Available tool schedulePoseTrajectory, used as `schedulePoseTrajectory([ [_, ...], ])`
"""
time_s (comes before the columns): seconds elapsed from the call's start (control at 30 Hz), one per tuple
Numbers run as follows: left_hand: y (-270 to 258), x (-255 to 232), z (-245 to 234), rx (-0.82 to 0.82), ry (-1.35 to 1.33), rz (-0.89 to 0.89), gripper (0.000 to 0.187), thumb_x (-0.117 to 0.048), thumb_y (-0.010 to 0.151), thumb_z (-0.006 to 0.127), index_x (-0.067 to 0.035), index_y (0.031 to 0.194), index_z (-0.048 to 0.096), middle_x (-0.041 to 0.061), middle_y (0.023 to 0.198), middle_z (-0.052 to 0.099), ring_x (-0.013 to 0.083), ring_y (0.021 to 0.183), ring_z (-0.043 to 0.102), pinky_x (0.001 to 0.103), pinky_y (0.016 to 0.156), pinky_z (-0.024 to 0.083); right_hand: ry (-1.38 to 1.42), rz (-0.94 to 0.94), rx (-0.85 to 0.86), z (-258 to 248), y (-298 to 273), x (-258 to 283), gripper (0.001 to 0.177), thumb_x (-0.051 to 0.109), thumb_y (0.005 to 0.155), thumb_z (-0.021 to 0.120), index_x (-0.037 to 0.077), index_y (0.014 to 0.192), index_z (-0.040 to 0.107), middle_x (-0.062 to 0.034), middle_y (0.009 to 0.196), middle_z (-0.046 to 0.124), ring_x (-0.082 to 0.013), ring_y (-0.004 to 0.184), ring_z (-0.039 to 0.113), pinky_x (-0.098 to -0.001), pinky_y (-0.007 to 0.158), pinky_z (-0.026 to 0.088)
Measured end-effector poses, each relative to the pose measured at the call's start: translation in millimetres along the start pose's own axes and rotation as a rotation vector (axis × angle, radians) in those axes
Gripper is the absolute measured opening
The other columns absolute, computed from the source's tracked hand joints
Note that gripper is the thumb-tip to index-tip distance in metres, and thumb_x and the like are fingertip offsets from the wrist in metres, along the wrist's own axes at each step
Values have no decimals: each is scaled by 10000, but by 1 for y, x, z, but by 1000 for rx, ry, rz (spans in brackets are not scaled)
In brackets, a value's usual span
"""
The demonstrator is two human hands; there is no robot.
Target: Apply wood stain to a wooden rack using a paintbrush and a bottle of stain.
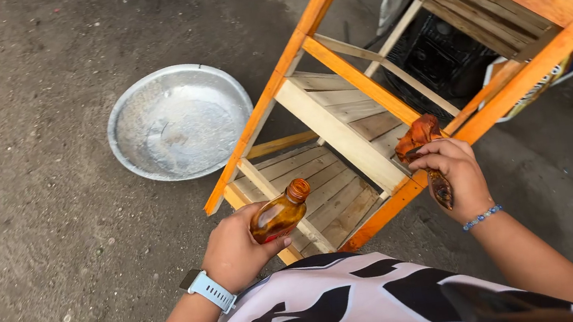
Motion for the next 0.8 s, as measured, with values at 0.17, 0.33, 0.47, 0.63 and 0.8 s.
schedulePoseTrajectory([
  [0.17, 10, -9, 6, 77, 32, 29, 624, -384, 673, 893, -124, 1205, 693, 124, 1065, 761, 288, 966, 755, 386, 866, 579, -47, 53, -29, -14, -26, 2, 360, -107, 705, 735, 140, 961, 794, -36, 1154, 682, -275, 1201, 564, -384, 1046, 488],
  [0.33, 11, -10, 13, 100, 18, 61, 643, -383, 667, 893, -110, 1215, 697, 131, 1075, 761, 295, 967, 750, 387, 870, 578, 137, 65, -101, -40, -30, 19, 351, -88, 767, 733, 127, 1039, 785, -54, 1197, 689, -264, 1199, 578, -384, 1038, 476],
  [0.47, 12, -5, 17, 65, 22, 105, 669, -389, 662, 904, -78, 1212, 685, 154, 1080, 752, 309, 968, 743, 392, 874, 574, 434, 180, -222, -54, -31, 28, 346, -30, 882, 758, 85, 1208, 735, -86, 1275, 682, -225, 1199, 641, -361, 1056, 491],
  [0.63, 15, -15, 6, 38, 50, 77, 620, -390, 683, 881, -94, 1198, 704, 150, 1060, 759, 310, 954, 749, 399, 856, 579, 1227, 507, -295, -53, -18, 62, 415, 58, 945, 664, 47, 1358, 621, -103, 1316, 680, -228, 1196, 653, -429, 1053, 525],
  [0.8, 27, -20, 0, -72, 118, 85, 639, -388, 669, 886, -100, 1209, 700, 161, 1036, 753, 339, 936, 734, 427, 824, 574, 1612, 708, -162, -26, -5, 92, 441, 264, 994, 575, 54, 1382, 575, -106, 1356, 608, -252, 1255, 602, -508, 1026, 530],
])
Point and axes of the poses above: each hand's wrist, its own y-axis towards the middle knuckle, its own z-axis out of the palm, x = y × z, the point moved 2 cm from there along y, towards the middle knuckle
